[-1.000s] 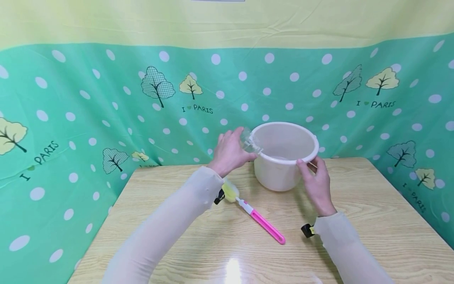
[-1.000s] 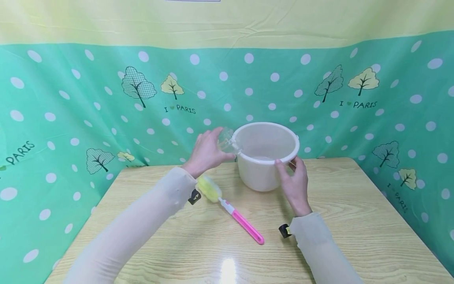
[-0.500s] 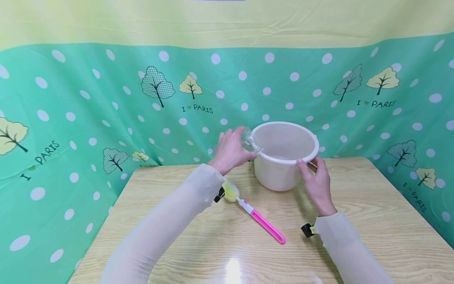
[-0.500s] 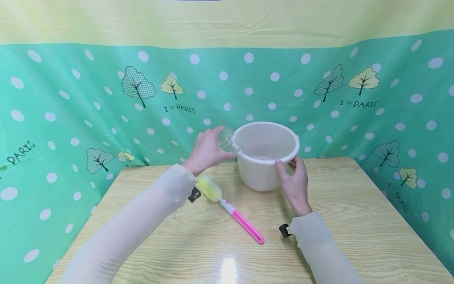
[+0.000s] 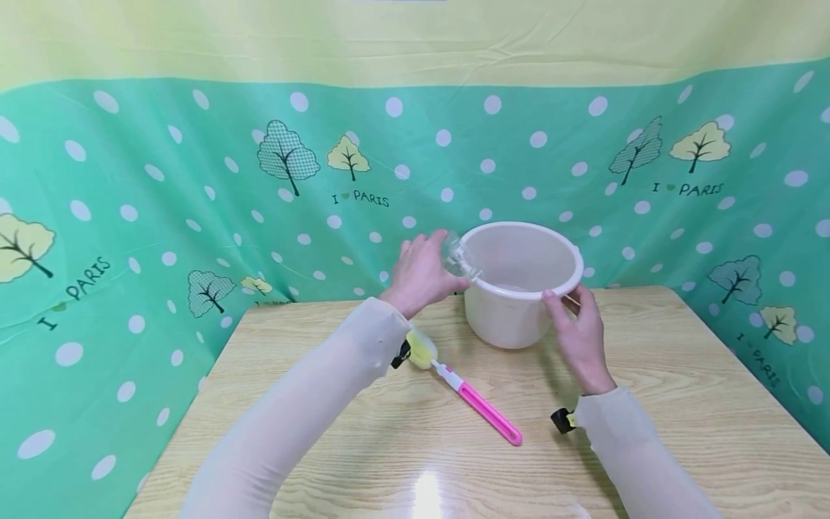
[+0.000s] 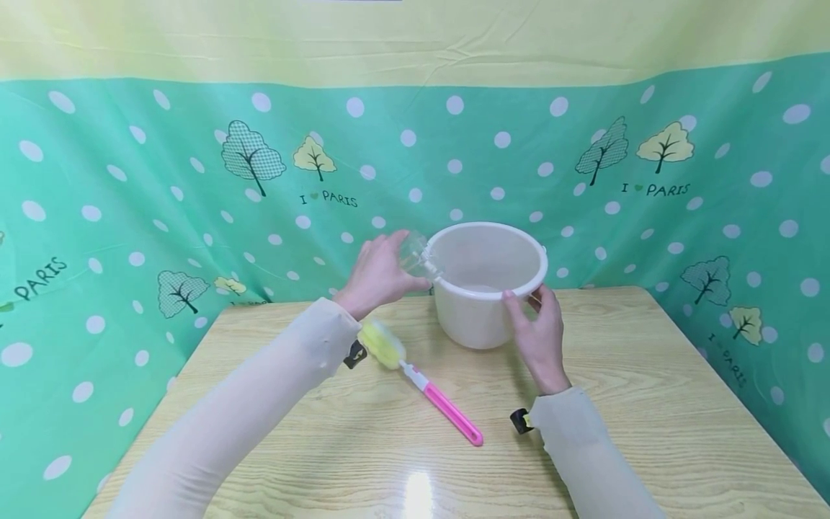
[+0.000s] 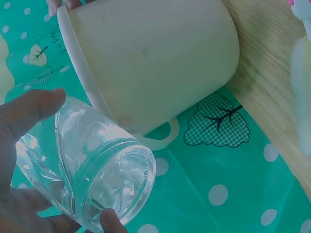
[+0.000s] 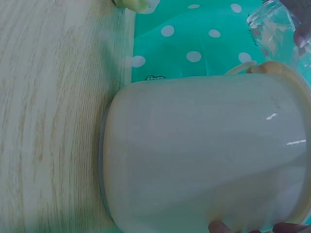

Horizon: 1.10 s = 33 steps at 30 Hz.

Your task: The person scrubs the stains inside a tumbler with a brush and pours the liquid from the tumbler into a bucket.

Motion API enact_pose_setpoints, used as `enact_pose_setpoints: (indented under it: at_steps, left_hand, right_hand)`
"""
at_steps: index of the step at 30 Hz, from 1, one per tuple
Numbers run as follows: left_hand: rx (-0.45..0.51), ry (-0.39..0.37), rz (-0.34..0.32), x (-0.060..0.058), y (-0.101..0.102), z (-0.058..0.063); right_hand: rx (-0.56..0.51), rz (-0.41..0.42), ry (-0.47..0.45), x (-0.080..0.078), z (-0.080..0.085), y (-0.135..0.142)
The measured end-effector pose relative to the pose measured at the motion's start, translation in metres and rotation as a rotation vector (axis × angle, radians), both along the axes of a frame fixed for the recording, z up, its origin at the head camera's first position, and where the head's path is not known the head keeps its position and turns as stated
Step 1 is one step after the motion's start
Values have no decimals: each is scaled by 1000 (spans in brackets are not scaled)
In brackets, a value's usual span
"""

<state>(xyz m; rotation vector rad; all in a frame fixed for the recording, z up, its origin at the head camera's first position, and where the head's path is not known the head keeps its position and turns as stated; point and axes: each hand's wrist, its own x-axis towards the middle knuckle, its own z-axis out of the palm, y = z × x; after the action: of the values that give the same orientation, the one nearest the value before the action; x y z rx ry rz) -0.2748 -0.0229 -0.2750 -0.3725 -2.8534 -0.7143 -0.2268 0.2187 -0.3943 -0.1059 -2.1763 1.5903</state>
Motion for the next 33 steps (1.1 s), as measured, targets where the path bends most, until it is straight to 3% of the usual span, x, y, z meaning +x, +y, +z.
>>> enact_pose_setpoints:
  at_steps: [33]
  left_hand:
    - [-13, -5, -1, 1, 2, 3]
  right_hand:
    - [-4, -13, -2, 0, 1, -1]
